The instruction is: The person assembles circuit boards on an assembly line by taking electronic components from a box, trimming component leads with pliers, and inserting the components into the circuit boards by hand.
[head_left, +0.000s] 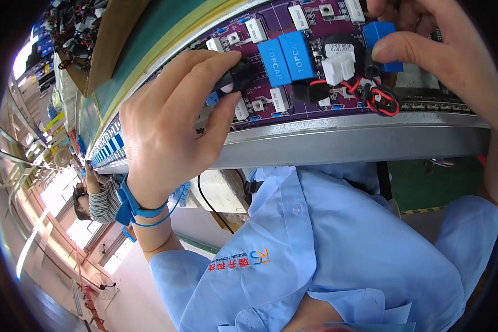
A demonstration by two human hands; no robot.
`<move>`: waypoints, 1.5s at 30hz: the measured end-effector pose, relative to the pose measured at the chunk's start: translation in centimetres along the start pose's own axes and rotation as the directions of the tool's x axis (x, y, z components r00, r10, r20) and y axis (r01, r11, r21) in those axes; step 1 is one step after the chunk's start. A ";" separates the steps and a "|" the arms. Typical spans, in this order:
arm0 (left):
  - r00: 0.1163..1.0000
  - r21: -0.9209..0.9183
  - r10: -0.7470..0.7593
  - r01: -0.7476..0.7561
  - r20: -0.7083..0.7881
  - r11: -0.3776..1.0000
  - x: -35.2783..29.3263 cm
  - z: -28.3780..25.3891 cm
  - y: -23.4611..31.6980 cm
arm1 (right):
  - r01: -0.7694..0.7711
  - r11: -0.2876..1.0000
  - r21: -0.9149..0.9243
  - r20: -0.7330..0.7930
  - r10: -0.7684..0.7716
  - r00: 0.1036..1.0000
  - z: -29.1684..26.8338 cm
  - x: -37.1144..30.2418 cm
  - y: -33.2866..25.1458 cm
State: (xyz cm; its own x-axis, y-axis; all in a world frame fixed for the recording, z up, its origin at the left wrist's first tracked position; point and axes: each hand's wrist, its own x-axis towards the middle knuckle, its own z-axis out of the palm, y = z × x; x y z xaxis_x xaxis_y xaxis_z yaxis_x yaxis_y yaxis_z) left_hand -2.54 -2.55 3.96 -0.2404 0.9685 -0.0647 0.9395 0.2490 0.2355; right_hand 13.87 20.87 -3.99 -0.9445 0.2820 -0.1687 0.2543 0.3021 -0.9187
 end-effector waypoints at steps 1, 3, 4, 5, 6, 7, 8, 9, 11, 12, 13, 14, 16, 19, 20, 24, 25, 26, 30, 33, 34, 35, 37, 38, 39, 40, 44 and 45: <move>1.000 -0.005 -0.003 0.004 0.011 1.000 0.0 0.1 -0.1 | -0.006 1.000 0.010 -0.002 0.006 1.000 0.4 -0.2 0.4; 1.000 0.022 -0.002 0.002 0.015 1.000 0.0 0.2 0.0 | -0.012 1.000 0.025 -0.011 0.012 1.000 1.2 -0.6 0.9; 1.000 0.040 0.003 -0.003 0.006 0.999 -0.2 0.3 0.0 | -0.012 0.999 0.030 -0.018 0.013 1.000 1.5 -0.8 1.0; 1.000 0.037 0.003 -0.003 0.010 0.999 -0.4 0.3 0.1 | -0.013 0.999 0.035 -0.026 0.013 1.000 1.8 -1.1 1.1; 1.000 0.091 0.019 -0.018 -0.002 0.996 -0.4 0.3 0.2 | -0.011 0.999 0.039 -0.034 0.012 0.999 1.9 -1.2 1.2; 0.999 0.144 0.035 -0.033 -0.014 0.989 -0.4 0.3 0.3 | -0.009 0.999 0.042 -0.042 0.011 0.999 2.0 -1.3 1.3; 0.999 0.143 0.036 -0.034 -0.013 0.989 -0.4 0.3 0.3 | -0.008 0.999 0.045 -0.050 0.010 0.999 2.1 -1.4 1.4; 0.999 0.125 0.036 -0.036 -0.001 0.992 -0.3 0.2 0.4 | -0.005 0.999 0.047 -0.058 0.007 0.998 2.1 -1.5 1.5; 0.999 0.104 0.039 -0.040 0.009 0.994 -0.2 0.3 0.3 | 0.000 0.999 0.048 -0.075 0.004 0.997 2.2 -1.5 1.8; 0.999 0.114 0.041 -0.041 0.000 0.993 -0.2 0.3 0.1 | 0.005 0.999 0.051 -0.082 -0.001 0.997 2.3 -1.6 1.8; 0.999 0.123 0.044 -0.042 -0.010 0.992 -0.3 0.4 0.0 | 0.009 0.999 0.053 -0.090 -0.004 0.996 2.4 -1.6 1.9; 0.999 0.122 0.044 -0.043 -0.011 0.992 -0.3 0.5 -0.1 | 0.012 0.998 0.054 -0.098 -0.007 0.995 2.5 -1.7 1.9; 0.996 0.151 0.080 -0.075 -0.025 0.986 -0.4 0.5 0.0 | 0.024 0.998 0.061 -0.109 -0.018 0.994 2.6 -1.8 1.9; 0.995 0.216 0.103 -0.103 0.007 0.971 0.2 0.3 0.7 | 0.036 0.997 0.062 -0.127 -0.028 0.991 2.7 -2.1 2.0; 0.995 0.214 0.102 -0.101 0.006 0.972 0.3 0.3 0.8 | 0.039 0.997 0.062 -0.133 -0.030 0.991 2.7 -2.1 2.1; 0.994 0.180 0.108 -0.109 0.014 0.978 0.1 0.3 0.2 | 0.053 0.996 0.071 -0.166 -0.041 0.985 2.8 -2.5 2.3; 0.995 0.131 0.101 -0.099 -0.007 0.987 -0.1 0.5 0.1 | 0.052 0.996 0.076 -0.175 -0.038 0.984 2.9 -2.6 2.5; 0.995 0.127 0.102 -0.101 -0.003 0.987 -0.1 0.6 0.2 | 0.050 0.995 0.080 -0.183 -0.035 0.983 3.1 -2.8 2.6; 0.999 0.030 -0.019 0.020 -0.037 0.999 -0.5 0.9 0.3 | 0.044 0.994 0.100 -0.204 -0.023 0.979 3.5 -3.4 3.2; 0.997 0.021 0.020 -0.019 -0.074 1.000 -0.5 1.1 -0.2 | 0.039 0.992 0.116 -0.212 -0.014 0.977 4.0 -4.0 3.6; 0.994 0.025 0.046 -0.044 -0.101 0.999 -0.6 1.2 -0.3 | 0.037 0.992 0.122 -0.216 -0.010 0.976 4.2 -4.2 3.7; 0.994 0.021 0.043 -0.041 -0.096 0.999 -0.7 1.3 -0.6 | 0.036 0.991 0.127 -0.219 -0.007 0.976 4.3 -4.5 3.8; 0.985 0.012 0.111 -0.110 -0.130 0.994 -0.8 1.5 -1.1 | 0.038 0.990 0.134 -0.231 -0.006 0.973 4.5 -4.7 4.0; 0.986 0.010 0.110 -0.109 -0.129 0.994 -0.7 1.3 -0.8 | 0.040 0.990 0.136 -0.237 -0.006 0.971 4.5 -4.8 4.0; 0.994 0.019 0.065 -0.064 -0.085 0.998 -0.6 1.0 -0.2 | 0.043 0.989 0.139 -0.245 -0.007 0.969 4.5 -4.9 4.1; 0.999 0.030 0.020 -0.018 -0.043 0.999 -0.5 0.9 0.1 | 0.046 0.989 0.141 -0.253 -0.009 0.967 4.5 -5.0 4.2; 0.996 0.011 0.049 -0.049 -0.073 0.999 -0.7 1.3 -0.3 | 0.060 0.988 0.144 -0.288 -0.017 0.957 4.5 -5.3 4.4; 0.996 0.088 0.068 -0.063 -0.055 0.994 -0.8 1.2 -0.1 | 0.068 0.987 0.146 -0.293 -0.023 0.956 4.5 -5.4 4.3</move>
State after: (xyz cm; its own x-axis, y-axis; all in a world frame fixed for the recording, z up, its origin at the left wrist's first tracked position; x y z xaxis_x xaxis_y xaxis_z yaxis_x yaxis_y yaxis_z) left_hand -2.17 -3.31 2.82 -0.1887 0.9820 0.0050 0.9706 0.1858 0.1533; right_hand 19.11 16.57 -8.67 -0.8477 0.5292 -0.0361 0.1562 0.1840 -0.9704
